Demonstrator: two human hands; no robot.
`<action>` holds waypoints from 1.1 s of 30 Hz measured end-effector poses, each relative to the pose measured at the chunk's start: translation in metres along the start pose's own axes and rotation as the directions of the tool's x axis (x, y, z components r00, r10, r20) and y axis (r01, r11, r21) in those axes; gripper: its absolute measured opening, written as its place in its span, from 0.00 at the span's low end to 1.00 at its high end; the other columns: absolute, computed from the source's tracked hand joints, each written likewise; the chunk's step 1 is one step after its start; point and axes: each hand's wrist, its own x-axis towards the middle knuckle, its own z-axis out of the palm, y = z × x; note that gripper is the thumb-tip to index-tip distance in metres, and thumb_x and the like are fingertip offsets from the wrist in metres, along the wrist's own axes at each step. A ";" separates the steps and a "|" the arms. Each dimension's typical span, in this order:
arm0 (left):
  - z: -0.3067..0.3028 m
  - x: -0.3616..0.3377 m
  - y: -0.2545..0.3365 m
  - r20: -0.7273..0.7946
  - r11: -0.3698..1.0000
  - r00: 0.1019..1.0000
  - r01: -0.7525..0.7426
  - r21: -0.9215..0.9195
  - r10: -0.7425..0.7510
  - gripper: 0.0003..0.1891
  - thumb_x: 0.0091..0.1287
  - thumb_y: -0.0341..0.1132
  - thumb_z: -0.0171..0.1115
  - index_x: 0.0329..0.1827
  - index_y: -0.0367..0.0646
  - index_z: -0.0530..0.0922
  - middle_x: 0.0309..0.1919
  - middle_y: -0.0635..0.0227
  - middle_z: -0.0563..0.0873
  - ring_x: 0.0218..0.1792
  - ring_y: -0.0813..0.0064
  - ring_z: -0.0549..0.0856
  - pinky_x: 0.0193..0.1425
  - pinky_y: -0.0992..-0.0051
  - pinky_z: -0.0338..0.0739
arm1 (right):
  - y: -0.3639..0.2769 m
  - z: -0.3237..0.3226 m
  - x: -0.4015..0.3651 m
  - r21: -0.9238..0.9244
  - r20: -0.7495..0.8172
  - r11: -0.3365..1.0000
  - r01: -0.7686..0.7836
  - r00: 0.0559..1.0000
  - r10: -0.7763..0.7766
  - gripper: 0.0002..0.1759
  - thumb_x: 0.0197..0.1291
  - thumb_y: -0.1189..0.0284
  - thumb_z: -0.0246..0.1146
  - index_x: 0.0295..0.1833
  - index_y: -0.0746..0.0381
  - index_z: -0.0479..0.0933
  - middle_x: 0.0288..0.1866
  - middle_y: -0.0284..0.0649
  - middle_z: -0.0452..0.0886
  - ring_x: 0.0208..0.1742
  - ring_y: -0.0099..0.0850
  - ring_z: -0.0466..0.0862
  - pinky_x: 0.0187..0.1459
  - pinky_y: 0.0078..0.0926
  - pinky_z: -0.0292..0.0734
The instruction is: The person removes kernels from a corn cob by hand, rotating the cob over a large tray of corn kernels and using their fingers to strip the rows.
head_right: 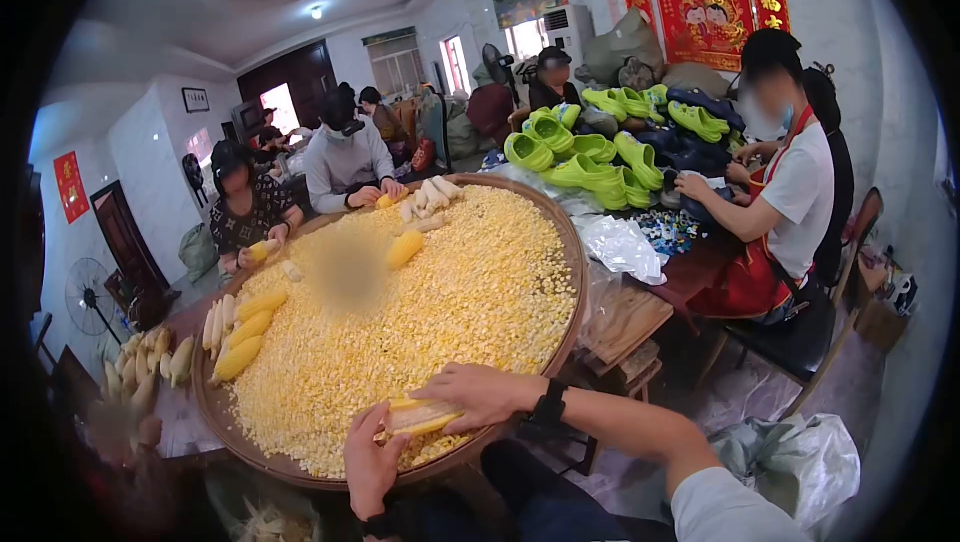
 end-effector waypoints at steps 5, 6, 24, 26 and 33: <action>0.005 -0.001 0.001 -0.058 1.000 0.998 0.005 0.001 -0.005 0.35 0.60 0.25 0.87 0.74 0.38 0.88 0.69 0.52 0.91 0.65 0.51 0.92 0.67 0.60 0.91 | -0.004 -0.002 -0.003 0.018 -0.022 1.000 -0.014 1.000 0.015 0.46 0.71 0.56 0.78 0.89 0.62 0.72 0.77 0.51 0.85 0.76 0.54 0.81 0.81 0.49 0.75; 0.004 -0.001 0.005 -0.063 1.000 0.998 0.013 0.010 -0.012 0.34 0.60 0.24 0.88 0.73 0.38 0.88 0.68 0.51 0.91 0.64 0.52 0.93 0.66 0.62 0.92 | -0.004 -0.001 -0.003 0.013 -0.031 1.000 -0.016 0.999 0.016 0.47 0.71 0.56 0.78 0.90 0.62 0.72 0.77 0.51 0.85 0.76 0.54 0.81 0.81 0.49 0.75; 0.005 -0.002 0.001 -0.070 0.998 0.996 0.059 -0.028 -0.061 0.32 0.59 0.24 0.90 0.69 0.40 0.88 0.68 0.55 0.92 0.58 0.56 0.96 0.52 0.61 0.95 | -0.003 0.003 -0.008 0.059 -0.063 0.998 -0.024 0.998 0.028 0.48 0.70 0.60 0.80 0.91 0.59 0.71 0.76 0.51 0.85 0.76 0.53 0.81 0.81 0.49 0.75; 0.003 -0.003 0.005 -0.062 0.993 0.991 0.119 -0.026 -0.120 0.33 0.58 0.25 0.91 0.69 0.39 0.87 0.65 0.54 0.93 0.56 0.56 0.97 0.53 0.61 0.95 | -0.005 0.001 -0.008 0.060 -0.052 0.998 -0.032 0.998 0.035 0.48 0.69 0.61 0.80 0.92 0.58 0.71 0.76 0.50 0.85 0.77 0.53 0.80 0.81 0.49 0.75; 0.004 -0.003 0.002 -0.048 0.987 0.987 0.157 0.024 -0.156 0.36 0.59 0.26 0.91 0.72 0.38 0.84 0.60 0.53 0.95 0.53 0.56 0.98 0.55 0.62 0.93 | -0.004 0.003 -0.008 0.049 -0.057 0.999 -0.024 0.998 0.026 0.49 0.68 0.61 0.80 0.92 0.58 0.71 0.76 0.51 0.84 0.78 0.53 0.80 0.82 0.49 0.74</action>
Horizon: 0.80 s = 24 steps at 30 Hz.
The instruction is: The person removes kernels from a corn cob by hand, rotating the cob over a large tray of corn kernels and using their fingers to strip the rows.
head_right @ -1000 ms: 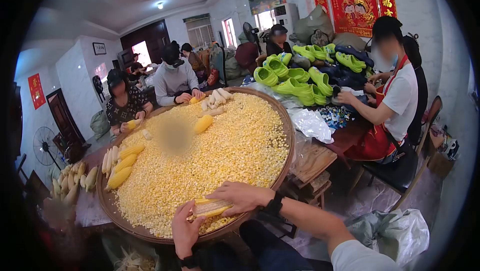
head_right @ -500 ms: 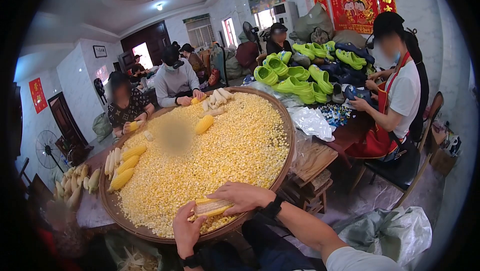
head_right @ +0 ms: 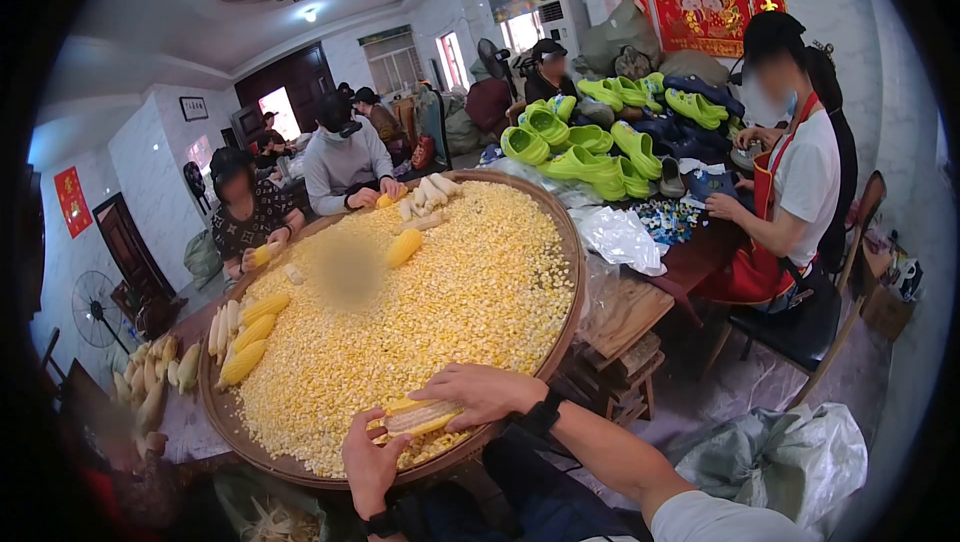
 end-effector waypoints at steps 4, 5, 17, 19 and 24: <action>0.002 0.002 0.001 -0.015 0.999 1.000 -0.028 -0.035 0.027 0.38 0.59 0.24 0.90 0.75 0.37 0.83 0.64 0.51 0.94 0.56 0.56 0.97 0.59 0.62 0.93 | 0.004 0.002 0.001 -0.022 -0.008 1.000 0.001 1.000 -0.001 0.49 0.68 0.60 0.81 0.91 0.59 0.71 0.77 0.51 0.84 0.79 0.54 0.80 0.82 0.49 0.74; 0.003 0.002 -0.003 -0.013 0.997 0.997 -0.074 -0.029 0.074 0.38 0.60 0.24 0.89 0.75 0.37 0.83 0.65 0.50 0.93 0.57 0.56 0.97 0.60 0.62 0.93 | 0.005 0.004 0.001 -0.022 -0.009 1.000 0.000 1.000 0.000 0.49 0.68 0.60 0.81 0.91 0.59 0.71 0.77 0.51 0.84 0.79 0.54 0.80 0.82 0.49 0.74; 0.004 0.002 -0.014 -0.016 0.993 0.994 -0.108 -0.053 0.107 0.25 0.62 0.25 0.88 0.59 0.38 0.84 0.70 0.49 0.92 0.59 0.55 0.97 0.60 0.62 0.93 | 0.001 -0.002 0.001 -0.007 0.012 1.000 -0.008 1.000 0.008 0.49 0.71 0.59 0.81 0.93 0.56 0.70 0.79 0.51 0.83 0.79 0.53 0.80 0.82 0.49 0.75; 0.003 0.003 -0.009 -0.011 0.993 0.994 -0.107 -0.043 0.106 0.24 0.63 0.25 0.88 0.60 0.38 0.84 0.71 0.48 0.91 0.59 0.56 0.97 0.61 0.62 0.93 | 0.003 -0.001 -0.001 -0.008 0.005 1.000 -0.006 1.000 0.006 0.49 0.71 0.59 0.81 0.93 0.56 0.70 0.79 0.51 0.83 0.79 0.53 0.80 0.82 0.49 0.75; -0.006 -0.002 0.020 0.011 0.992 0.998 0.067 -0.108 -0.067 0.27 0.63 0.24 0.87 0.67 0.37 0.88 0.71 0.51 0.91 0.60 0.56 0.96 0.64 0.63 0.92 | 0.000 -0.003 0.000 -0.008 0.011 1.000 -0.012 1.000 0.012 0.49 0.70 0.59 0.81 0.93 0.56 0.70 0.78 0.52 0.83 0.79 0.53 0.80 0.82 0.49 0.75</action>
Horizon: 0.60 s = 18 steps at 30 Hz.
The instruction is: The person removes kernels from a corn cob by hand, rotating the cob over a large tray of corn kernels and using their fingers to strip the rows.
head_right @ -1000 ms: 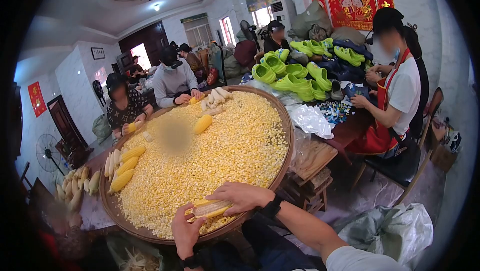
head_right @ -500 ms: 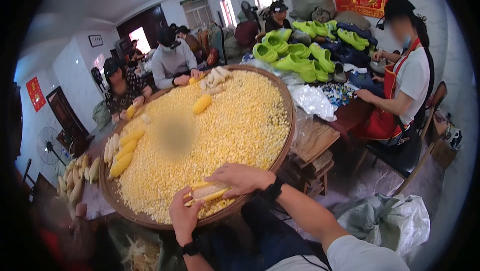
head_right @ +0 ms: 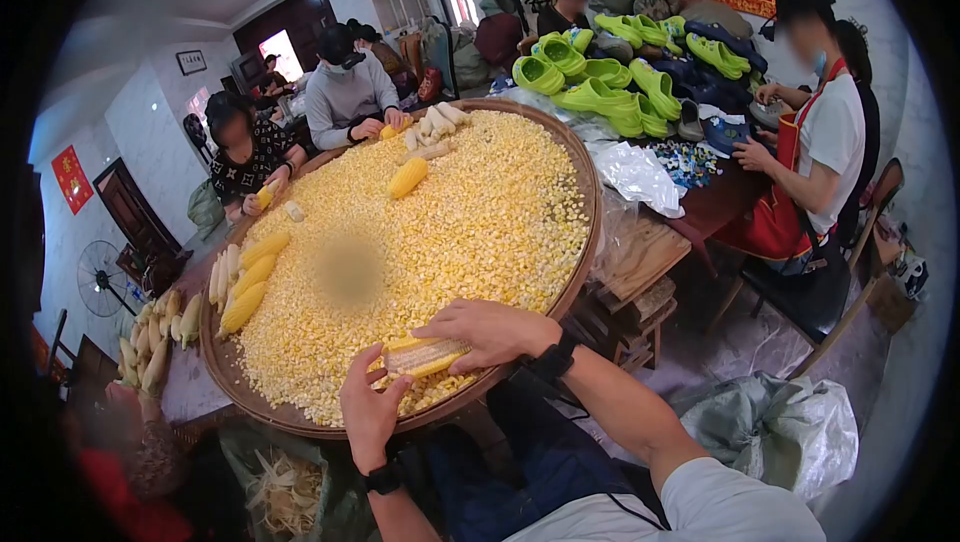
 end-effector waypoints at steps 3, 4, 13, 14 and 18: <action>0.000 0.002 -0.006 0.018 0.981 0.982 -0.188 0.055 0.188 0.31 0.63 0.23 0.87 0.71 0.38 0.88 0.70 0.52 0.91 0.62 0.57 0.94 0.64 0.64 0.92 | -0.001 0.000 0.000 0.008 -0.004 1.000 -0.006 1.000 0.006 0.49 0.70 0.60 0.81 0.93 0.56 0.70 0.78 0.52 0.83 0.79 0.54 0.80 0.82 0.49 0.75; 0.000 0.002 -0.006 0.021 0.981 0.982 -0.187 0.055 0.186 0.31 0.63 0.23 0.87 0.71 0.38 0.88 0.70 0.52 0.91 0.63 0.58 0.94 0.64 0.64 0.92 | -0.001 0.000 -0.001 0.012 -0.004 1.000 -0.005 1.000 0.005 0.50 0.70 0.60 0.81 0.93 0.56 0.70 0.78 0.52 0.83 0.79 0.54 0.80 0.82 0.49 0.75; 0.002 0.001 -0.009 0.015 0.999 0.999 -0.047 0.001 0.047 0.29 0.63 0.25 0.87 0.67 0.38 0.85 0.66 0.54 0.93 0.56 0.57 0.96 0.61 0.63 0.92 | 0.000 -0.001 0.000 0.014 0.003 1.000 0.008 1.000 -0.008 0.49 0.70 0.60 0.81 0.93 0.54 0.70 0.78 0.52 0.83 0.79 0.54 0.80 0.82 0.49 0.75; 0.001 0.001 -0.009 0.017 0.999 0.999 -0.050 0.018 0.049 0.29 0.63 0.25 0.88 0.66 0.38 0.84 0.65 0.55 0.93 0.56 0.57 0.96 0.60 0.62 0.92 | 0.001 0.000 0.000 0.014 0.001 1.000 0.012 1.000 -0.012 0.49 0.70 0.60 0.81 0.93 0.54 0.70 0.78 0.52 0.83 0.78 0.54 0.80 0.82 0.49 0.75; 0.000 0.001 -0.006 0.028 0.998 0.999 -0.040 0.048 0.039 0.28 0.63 0.25 0.88 0.64 0.38 0.84 0.65 0.55 0.93 0.56 0.57 0.96 0.60 0.61 0.93 | 0.000 -0.001 -0.001 0.016 0.007 1.000 0.012 1.000 -0.012 0.49 0.70 0.60 0.81 0.93 0.54 0.70 0.78 0.51 0.83 0.78 0.54 0.80 0.82 0.49 0.75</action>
